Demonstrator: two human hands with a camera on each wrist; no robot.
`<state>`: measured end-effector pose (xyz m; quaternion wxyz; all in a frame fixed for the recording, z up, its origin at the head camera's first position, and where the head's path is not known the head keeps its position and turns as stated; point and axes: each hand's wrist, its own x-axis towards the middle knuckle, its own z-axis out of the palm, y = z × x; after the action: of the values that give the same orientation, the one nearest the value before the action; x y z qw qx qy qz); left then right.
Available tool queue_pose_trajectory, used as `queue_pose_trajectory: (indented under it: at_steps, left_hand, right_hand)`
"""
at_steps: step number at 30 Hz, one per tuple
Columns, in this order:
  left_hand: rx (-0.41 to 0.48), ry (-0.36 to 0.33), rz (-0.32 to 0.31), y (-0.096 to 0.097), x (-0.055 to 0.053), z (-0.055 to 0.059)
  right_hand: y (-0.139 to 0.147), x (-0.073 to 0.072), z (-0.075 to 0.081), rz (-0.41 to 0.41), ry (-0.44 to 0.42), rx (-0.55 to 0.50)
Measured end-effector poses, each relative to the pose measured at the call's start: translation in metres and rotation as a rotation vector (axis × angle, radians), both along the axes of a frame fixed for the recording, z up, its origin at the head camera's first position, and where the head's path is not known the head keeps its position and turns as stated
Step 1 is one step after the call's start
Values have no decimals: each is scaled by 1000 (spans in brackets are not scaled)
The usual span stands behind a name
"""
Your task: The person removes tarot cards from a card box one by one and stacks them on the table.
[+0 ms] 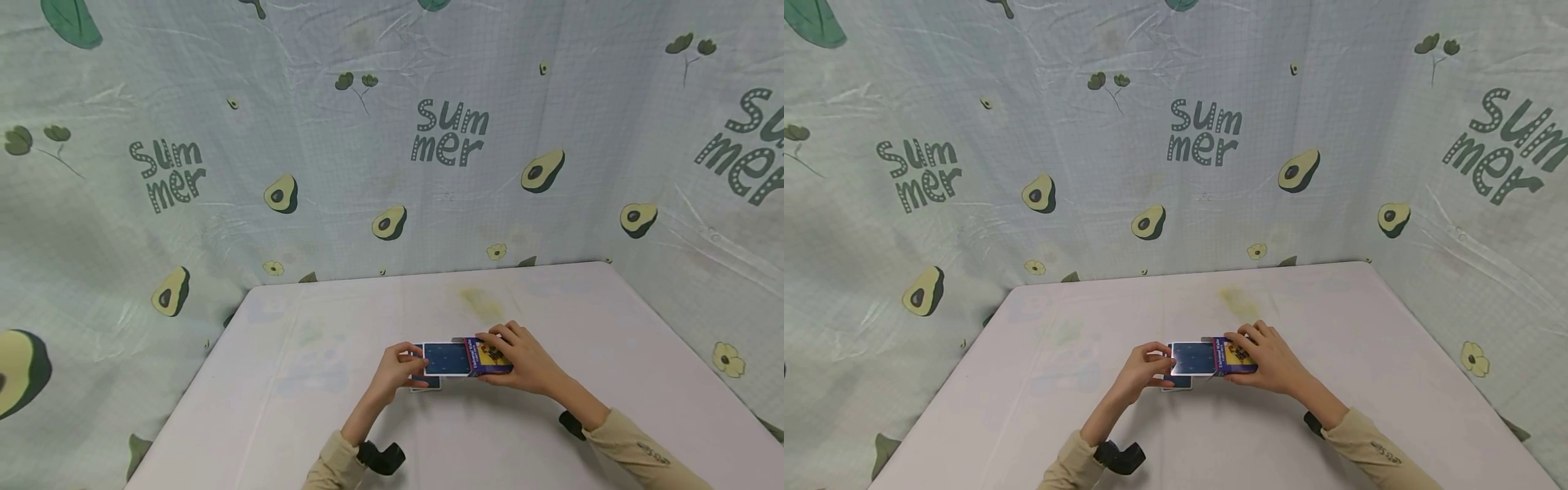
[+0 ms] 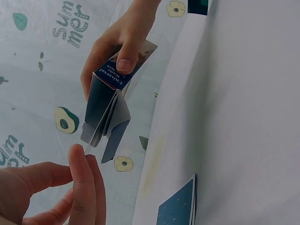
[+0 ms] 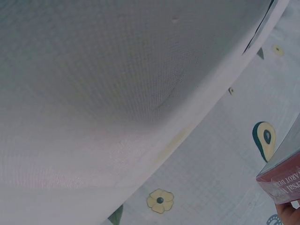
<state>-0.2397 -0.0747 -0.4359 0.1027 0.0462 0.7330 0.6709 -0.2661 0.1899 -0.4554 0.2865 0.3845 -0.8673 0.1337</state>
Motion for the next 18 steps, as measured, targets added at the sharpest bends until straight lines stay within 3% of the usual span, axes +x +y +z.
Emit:
queue_pose_trajectory:
  at_steps: [12, 18]
  left_hand:
    - [-10, -20, 20, -7, -1, 2]
    - [-5, -15, 13, -9, 8, 17]
  right_hand:
    - [0, 3, 1, -7, 13, -14]
    - [1, 3, 2, -17, 4, -8]
